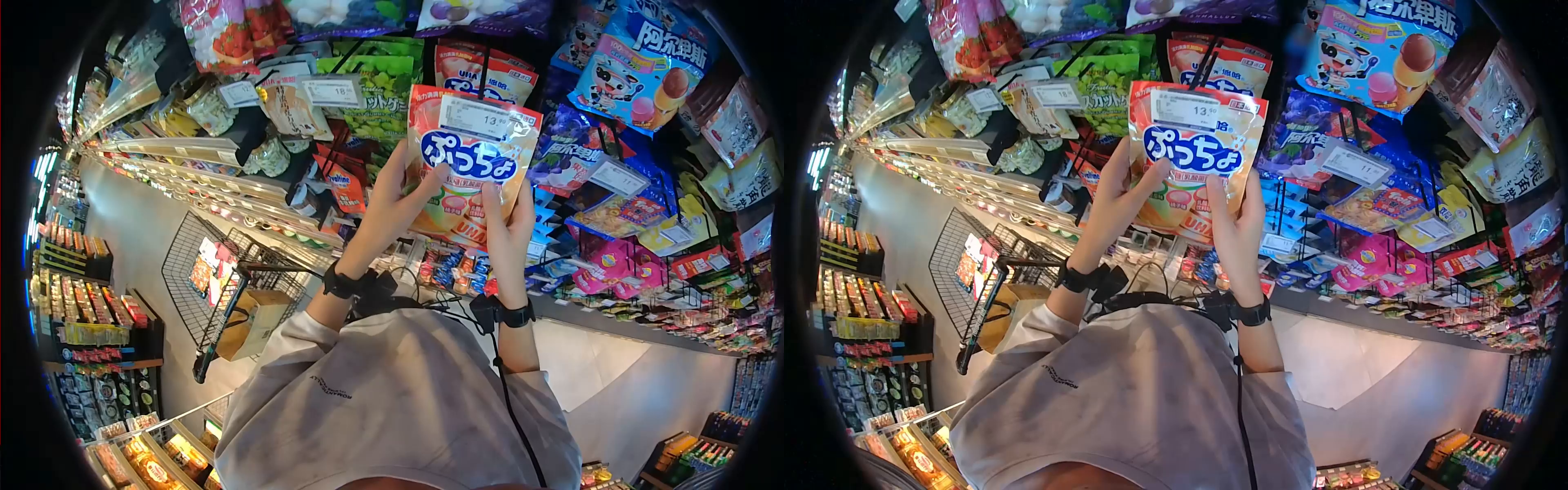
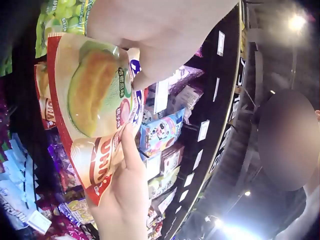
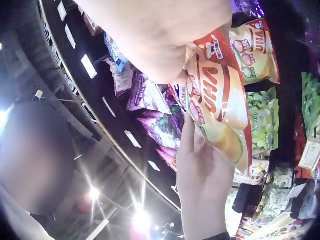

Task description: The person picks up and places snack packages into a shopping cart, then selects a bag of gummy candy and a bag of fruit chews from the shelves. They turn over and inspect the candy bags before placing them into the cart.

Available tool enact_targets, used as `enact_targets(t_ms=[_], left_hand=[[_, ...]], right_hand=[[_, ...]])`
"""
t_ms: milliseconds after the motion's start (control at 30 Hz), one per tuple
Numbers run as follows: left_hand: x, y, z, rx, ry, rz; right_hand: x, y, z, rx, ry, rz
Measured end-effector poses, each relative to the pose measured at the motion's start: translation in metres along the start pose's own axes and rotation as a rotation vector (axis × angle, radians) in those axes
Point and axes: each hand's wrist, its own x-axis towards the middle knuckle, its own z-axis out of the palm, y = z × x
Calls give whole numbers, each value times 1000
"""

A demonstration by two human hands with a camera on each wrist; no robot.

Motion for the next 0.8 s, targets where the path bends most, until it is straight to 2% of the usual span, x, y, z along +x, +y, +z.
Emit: enact_targets(t_ms=[233,267,367,400,500,533,567,633,700,767,800], left_hand=[[9,12,10,26,47,-52],[12,1,6,107,34,45],[-3,9,1,661,170,268],[-8,19,2,681,187,276],[-24,49,-19,648,-52,134],[-32,53,-25,352,-18,-82],[-38,54,-24,35,105,-70],[-48,47,-61,-358,141,-129],[-61,38,-97,-880,288,-68],[-79,24,-137,-1216,286,25],[-88,15,-157,-1373,363,30]], right_hand=[[18,18,-12,-59,-47,-52],[21,14,-8,-11,-17,-49],[43,22,-9,-63,-15,-81],[46,17,-5,32,15,-43],[73,49,-16,-226,-12,-168],[80,57,-19,-279,-16,-168],[82,65,-20,-322,-37,-160],[81,80,-19,-438,32,-179],[70,82,-13,-334,-29,-201],[48,85,-3,-315,29,-243],[35,80,3,-332,27,-215]])
